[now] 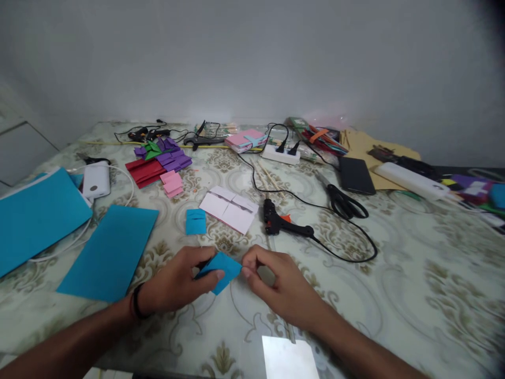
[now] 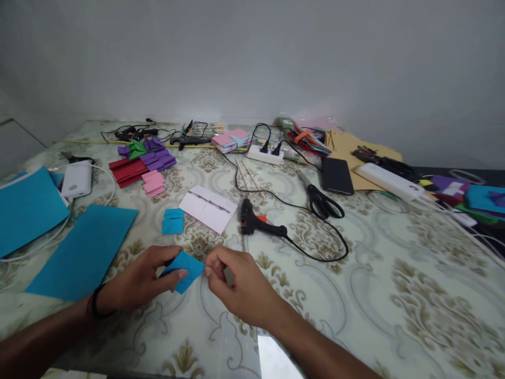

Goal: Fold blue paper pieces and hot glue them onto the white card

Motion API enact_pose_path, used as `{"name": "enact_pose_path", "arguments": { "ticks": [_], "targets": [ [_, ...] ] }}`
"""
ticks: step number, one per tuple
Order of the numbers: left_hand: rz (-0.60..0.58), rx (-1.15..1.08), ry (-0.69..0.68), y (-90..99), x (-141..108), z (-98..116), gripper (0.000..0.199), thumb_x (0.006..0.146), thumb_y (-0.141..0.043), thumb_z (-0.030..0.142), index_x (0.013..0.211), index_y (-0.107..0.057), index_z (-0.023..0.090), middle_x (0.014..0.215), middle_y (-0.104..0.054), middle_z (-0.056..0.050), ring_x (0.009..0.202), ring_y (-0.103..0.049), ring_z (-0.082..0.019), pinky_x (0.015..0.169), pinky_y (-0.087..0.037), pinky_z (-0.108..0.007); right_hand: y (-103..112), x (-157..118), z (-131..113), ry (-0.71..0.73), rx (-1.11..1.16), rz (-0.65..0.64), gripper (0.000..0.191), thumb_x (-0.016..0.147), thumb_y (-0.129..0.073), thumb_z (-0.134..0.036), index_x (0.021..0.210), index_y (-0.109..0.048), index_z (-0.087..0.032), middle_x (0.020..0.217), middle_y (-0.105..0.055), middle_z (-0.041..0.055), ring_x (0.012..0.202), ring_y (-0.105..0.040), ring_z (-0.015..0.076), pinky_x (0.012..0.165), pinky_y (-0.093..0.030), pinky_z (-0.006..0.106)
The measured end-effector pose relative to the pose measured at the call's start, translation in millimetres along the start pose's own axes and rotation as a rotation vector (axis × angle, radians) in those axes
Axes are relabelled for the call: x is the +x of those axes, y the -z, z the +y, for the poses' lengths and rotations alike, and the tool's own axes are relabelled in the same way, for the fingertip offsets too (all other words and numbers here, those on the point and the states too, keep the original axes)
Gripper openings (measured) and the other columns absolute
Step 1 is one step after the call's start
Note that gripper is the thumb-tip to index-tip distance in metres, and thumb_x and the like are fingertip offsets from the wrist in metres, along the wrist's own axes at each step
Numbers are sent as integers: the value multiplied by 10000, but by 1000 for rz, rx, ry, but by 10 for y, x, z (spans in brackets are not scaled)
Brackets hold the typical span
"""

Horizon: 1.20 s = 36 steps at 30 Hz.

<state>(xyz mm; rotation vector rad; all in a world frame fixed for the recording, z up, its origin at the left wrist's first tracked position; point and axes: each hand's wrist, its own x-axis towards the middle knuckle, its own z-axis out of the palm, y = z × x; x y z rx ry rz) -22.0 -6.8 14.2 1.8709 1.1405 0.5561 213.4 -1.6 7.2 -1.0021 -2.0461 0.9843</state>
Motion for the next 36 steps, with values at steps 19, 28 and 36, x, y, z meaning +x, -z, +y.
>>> {"name": "enact_pose_path", "arguments": {
  "ticks": [19,28,36],
  "targets": [
    [-44,28,-61,5,-5,-19,319,955,-591,273,673,-480,172,639,-489,52,641,-456,-106,617,-328,-253,-36,7,22,18,-26,-95,212,972,-556,-227,761,-550,-207,669,-591,-29,613,-564,122,611,-429,222],
    [-27,39,-15,9,17,8,358,984,-560,323,663,-523,168,635,-543,36,619,-505,-113,595,-334,-258,-3,-22,14,12,-93,-30,187,980,-538,-230,799,-579,-202,672,-584,-27,610,-556,125,604,-409,232],
    [4,44,-15,18,16,-2,329,981,-562,307,683,-553,169,659,-594,24,641,-550,-118,586,-355,-241,16,4,52,-57,-103,-58,171,979,-515,-246,857,-626,-199,727,-639,-2,667,-592,149,643,-425,253]
  ]
}}
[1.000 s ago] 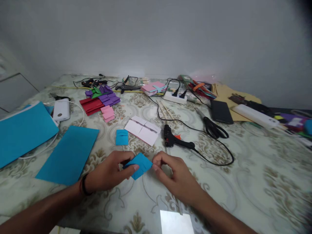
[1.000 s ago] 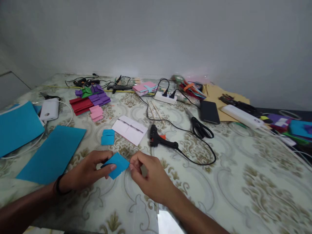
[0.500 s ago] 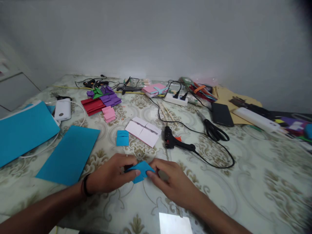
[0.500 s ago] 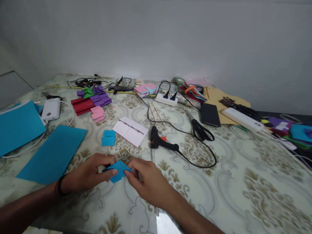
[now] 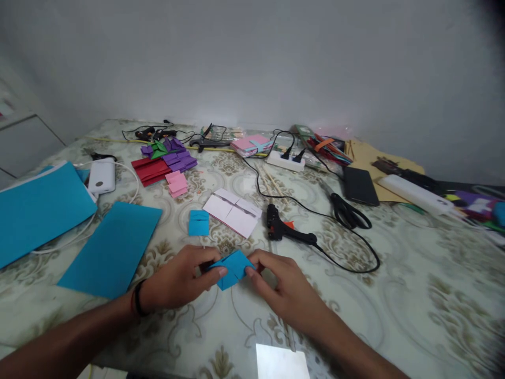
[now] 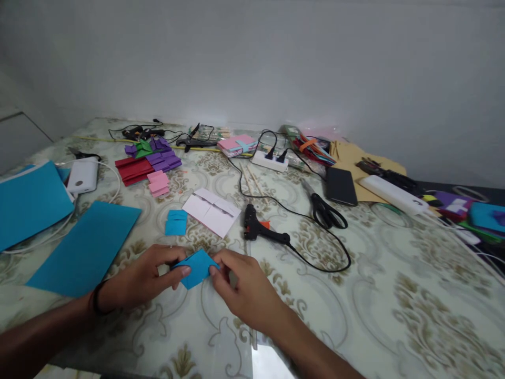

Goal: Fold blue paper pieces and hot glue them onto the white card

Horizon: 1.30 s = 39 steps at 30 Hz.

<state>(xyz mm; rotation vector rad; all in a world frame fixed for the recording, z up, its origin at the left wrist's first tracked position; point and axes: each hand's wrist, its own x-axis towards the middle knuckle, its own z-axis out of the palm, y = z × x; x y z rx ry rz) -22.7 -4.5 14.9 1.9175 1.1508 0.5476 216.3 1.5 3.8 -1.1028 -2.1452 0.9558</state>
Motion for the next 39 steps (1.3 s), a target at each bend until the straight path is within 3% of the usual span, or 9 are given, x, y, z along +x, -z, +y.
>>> {"name": "enact_pose_path", "arguments": {
  "ticks": [7,12,15,19,23,25,30,33,39],
  "targets": [
    [83,-9,49,13,18,-2,259,974,-550,294,749,-591,173,683,-579,32,650,-532,-115,593,-381,-223,-44,27,23,-42,0,-167,158,918,-519,-139,772,-528,-199,671,-573,-30,585,-506,118,567,-353,228],
    [143,11,78,1,34,-14,210,955,-560,290,787,-621,180,700,-587,27,664,-546,-122,550,-362,-211,-63,39,31,-45,-24,-188,150,896,-538,-111,771,-544,-193,675,-579,-27,595,-519,122,574,-357,239],
    [118,-48,121,-7,39,-41,235,984,-537,341,831,-615,181,662,-572,43,606,-592,-113,557,-410,-208,-54,22,31,-97,30,-125,76,917,-578,-163,980,-609,-192,711,-614,-17,627,-576,148,586,-415,250],
    [3,-91,165,-18,46,-82,261,1014,-505,384,905,-626,179,637,-583,50,539,-625,-114,565,-451,-223,-50,-7,56,-46,162,-46,608,902,-643,-149,1453,-411,-256,985,-687,26,747,-650,159,708,-536,289],
    [-47,-120,184,-40,41,-108,245,1003,-534,405,971,-640,187,676,-607,43,564,-642,-124,562,-466,-226,-64,-5,76,118,143,-96,569,861,-703,-108,1370,-531,-296,1311,-600,79,1114,-635,213,939,-544,360],
    [-44,-140,180,-46,38,-114,219,997,-546,387,993,-641,190,716,-615,38,588,-644,-121,566,-476,-221,-68,5,72,151,139,-120,493,859,-699,-84,1298,-586,-276,1278,-609,76,1174,-610,219,977,-530,359],
    [-19,-214,157,-63,37,-105,202,977,-567,363,1038,-637,183,734,-586,29,623,-638,-132,579,-500,-229,-55,37,74,110,132,-92,225,919,-629,-95,1101,-674,-221,1049,-669,46,853,-647,149,782,-546,271],
    [38,-264,151,-78,44,-105,219,962,-569,327,1123,-596,181,750,-548,39,606,-617,-123,584,-511,-235,-38,48,79,86,78,-65,127,976,-580,-166,1003,-697,-207,951,-700,38,815,-656,154,762,-525,274],
    [84,-115,99,-35,68,-148,218,998,-503,315,1123,-633,192,792,-572,10,684,-580,-140,615,-491,-240,4,38,29,-10,56,-35,245,990,-540,-225,1213,-635,-189,839,-714,16,738,-673,162,703,-522,272]
  ]
}}
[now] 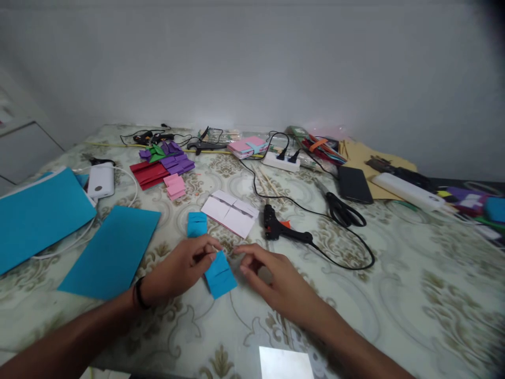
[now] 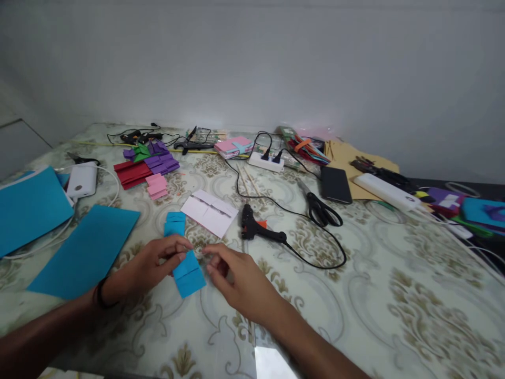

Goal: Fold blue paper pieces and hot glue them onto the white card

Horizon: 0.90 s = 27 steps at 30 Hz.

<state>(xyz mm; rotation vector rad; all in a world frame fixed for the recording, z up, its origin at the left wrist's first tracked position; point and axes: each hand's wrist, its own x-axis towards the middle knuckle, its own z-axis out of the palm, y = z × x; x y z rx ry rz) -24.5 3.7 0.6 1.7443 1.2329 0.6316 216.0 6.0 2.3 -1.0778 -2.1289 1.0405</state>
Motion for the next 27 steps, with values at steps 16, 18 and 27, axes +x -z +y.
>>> {"name": "enact_pose_path", "arguments": {
  "ticks": [16,18,27],
  "targets": [
    [133,274,-238,20,10,60,117,951,-554,176,1033,-633,201,1022,-677,-58,1001,-639,-207,909,-519,-342,582,-63,-140,99,-286,409,178,1000,-510,-236,988,-687,-220,952,-740,69,866,-698,210,739,-518,309],
    [116,318,-253,31,34,176,184,944,-573,182,1114,-634,213,1157,-676,-82,1117,-629,-230,990,-512,-374,731,-117,-160,91,-336,481,164,1001,-504,-246,980,-666,-226,925,-726,69,839,-688,211,720,-506,311],
    [338,684,-135,38,1002,194,528,974,-599,414,1420,-543,136,1511,-523,-223,1460,-419,-379,1196,-341,-574,1016,-29,392,-186,-683,55,406,840,-561,-98,1219,-685,-177,1119,-721,126,938,-697,258,835,-524,363]
  ]
}}
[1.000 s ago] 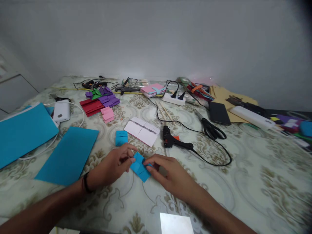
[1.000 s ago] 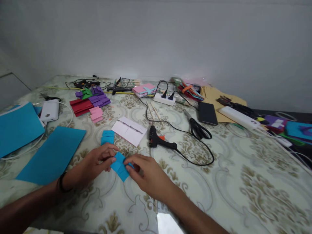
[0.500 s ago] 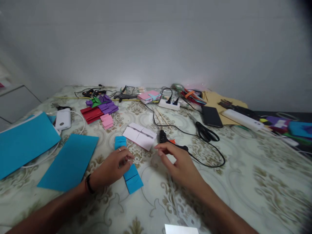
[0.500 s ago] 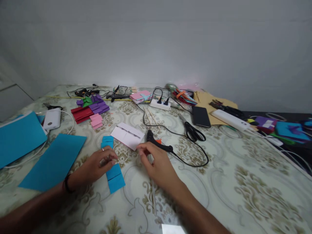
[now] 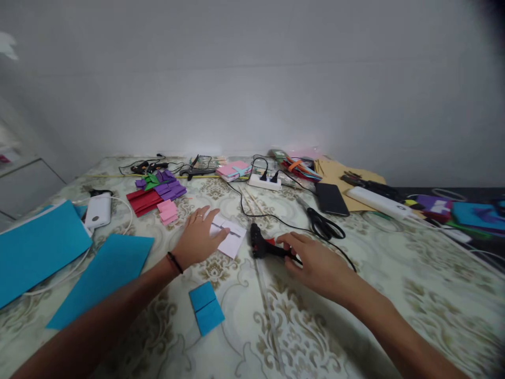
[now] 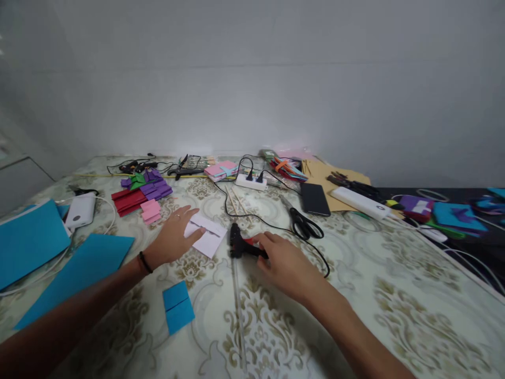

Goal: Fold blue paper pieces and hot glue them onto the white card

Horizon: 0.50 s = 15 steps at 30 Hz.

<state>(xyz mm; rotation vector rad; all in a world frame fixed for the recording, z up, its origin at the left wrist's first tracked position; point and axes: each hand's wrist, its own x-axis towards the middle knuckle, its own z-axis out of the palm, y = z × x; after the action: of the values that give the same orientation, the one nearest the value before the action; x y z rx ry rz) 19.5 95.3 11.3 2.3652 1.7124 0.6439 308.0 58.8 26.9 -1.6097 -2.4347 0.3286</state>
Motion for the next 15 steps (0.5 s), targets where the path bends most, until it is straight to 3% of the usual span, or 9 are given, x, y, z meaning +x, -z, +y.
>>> {"name": "enact_pose_path", "arguments": {
  "ticks": [3,7,11,15],
  "targets": [
    [-20,56,14,-213,146,29,524,955,-615,476,1366,-604,151,1500,-538,-227,1445,-421,-427,1163,-348,-620,-69,24,64,13,-44,-48,494,831,-633,-130,1324,-646,-159,1223,-685,159,1131,-634,333,985,-496,455],
    [-74,97,-6,-392,138,79,477,926,-649,467,1307,-646,179,1453,-595,-195,1427,-437,-442,1136,-373,-628,-178,74,136,13,-49,-85,507,821,-589,-77,1322,-632,-140,1230,-681,164,1166,-609,349,1007,-492,481],
    [-150,118,-125,-458,92,33,486,919,-659,429,1353,-614,216,1510,-564,-144,1477,-372,-444,1184,-280,-678,-299,130,207,0,24,-79,571,765,-520,-12,1314,-613,-136,1229,-705,166,1132,-649,333,996,-495,480],
    [-209,93,-218,-434,94,-37,453,935,-637,402,1356,-610,238,1542,-535,-116,1493,-347,-435,1193,-219,-701,-345,141,261,-2,178,31,602,808,-479,-50,1397,-559,-146,1243,-713,165,1116,-676,315,979,-508,454]
  ]
}}
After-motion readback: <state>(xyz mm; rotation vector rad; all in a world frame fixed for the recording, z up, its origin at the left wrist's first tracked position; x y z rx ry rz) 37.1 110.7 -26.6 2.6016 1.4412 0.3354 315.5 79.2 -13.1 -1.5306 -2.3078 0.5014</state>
